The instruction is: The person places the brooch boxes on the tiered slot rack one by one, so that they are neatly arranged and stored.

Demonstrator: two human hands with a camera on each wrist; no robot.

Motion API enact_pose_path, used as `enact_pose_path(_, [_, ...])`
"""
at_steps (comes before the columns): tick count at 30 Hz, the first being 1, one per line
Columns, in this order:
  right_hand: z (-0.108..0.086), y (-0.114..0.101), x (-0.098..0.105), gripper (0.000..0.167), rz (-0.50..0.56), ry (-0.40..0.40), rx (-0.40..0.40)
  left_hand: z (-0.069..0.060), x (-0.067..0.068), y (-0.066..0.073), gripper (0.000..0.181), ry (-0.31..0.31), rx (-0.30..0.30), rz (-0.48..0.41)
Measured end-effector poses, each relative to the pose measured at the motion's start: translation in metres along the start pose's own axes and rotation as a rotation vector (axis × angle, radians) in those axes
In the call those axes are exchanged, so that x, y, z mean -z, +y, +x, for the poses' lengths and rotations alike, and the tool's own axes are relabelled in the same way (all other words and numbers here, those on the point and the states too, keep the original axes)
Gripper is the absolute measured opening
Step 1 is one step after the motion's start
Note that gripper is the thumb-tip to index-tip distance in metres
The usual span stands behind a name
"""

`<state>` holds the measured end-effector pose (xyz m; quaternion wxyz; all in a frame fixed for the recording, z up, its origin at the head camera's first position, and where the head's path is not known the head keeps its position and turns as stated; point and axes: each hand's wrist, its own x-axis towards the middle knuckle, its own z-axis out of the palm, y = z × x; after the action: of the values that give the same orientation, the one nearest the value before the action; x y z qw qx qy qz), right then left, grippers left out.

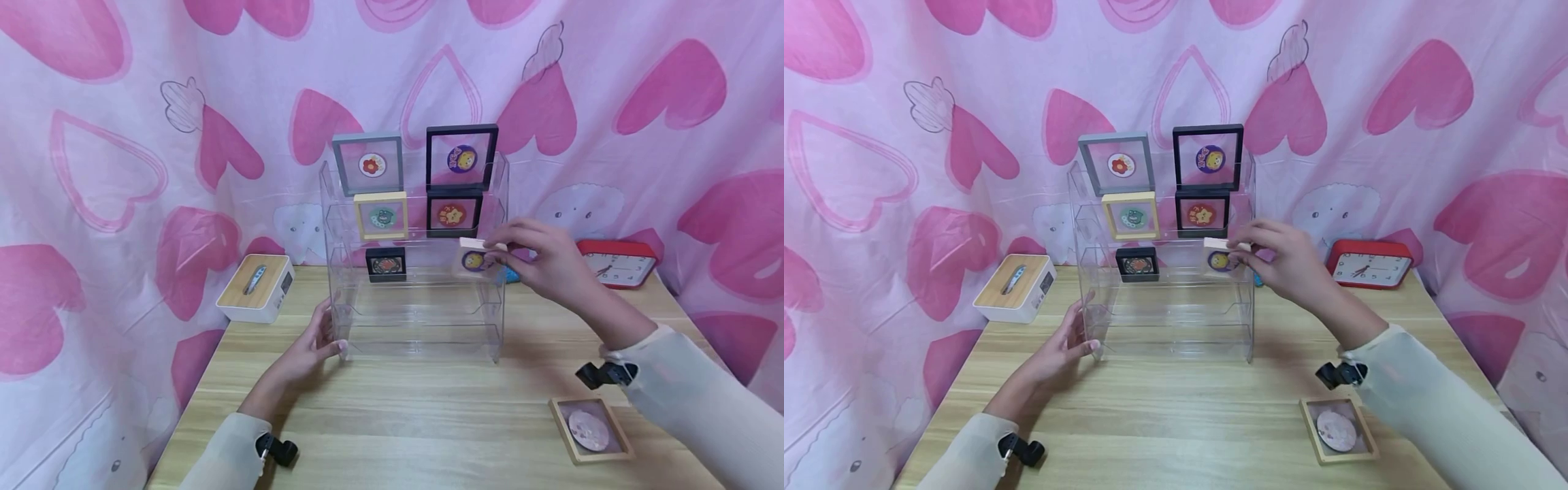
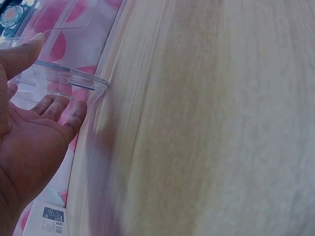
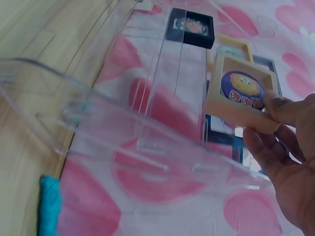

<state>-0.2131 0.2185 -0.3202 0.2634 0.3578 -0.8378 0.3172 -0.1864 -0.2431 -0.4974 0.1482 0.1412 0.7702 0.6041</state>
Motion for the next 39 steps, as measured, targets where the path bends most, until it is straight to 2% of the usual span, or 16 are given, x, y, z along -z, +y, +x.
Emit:
enact_pose_path(5, [0.016, -0.003, -0.015, 0.033, 0.046, 0.030, 0.004, 0.000, 0.000, -0.002, 0.099, 0.000, -0.015, 0.003])
enact_pose_path(8, [0.021, -0.003, -0.023, 0.031, 0.048, 0.017, -0.024, -0.001, 0.000, -0.003, 0.101, -0.005, -0.026, 0.008])
enact_pose_path(18, [0.026, -0.006, -0.045, 0.027, -0.077, -0.107, -0.055, -0.001, 0.001, 0.002, 0.097, 0.006, 0.012, 0.016])
enact_pose_path(26, [0.025, -0.007, -0.055, 0.027, -0.149, -0.209, -0.091, 0.001, 0.002, -0.001, 0.095, 0.003, -0.002, 0.021])
enact_pose_path(39, [0.023, -0.005, -0.059, 0.031, -0.251, -0.215, -0.085, 0.001, 0.000, -0.002, 0.098, 0.005, -0.032, 0.027])
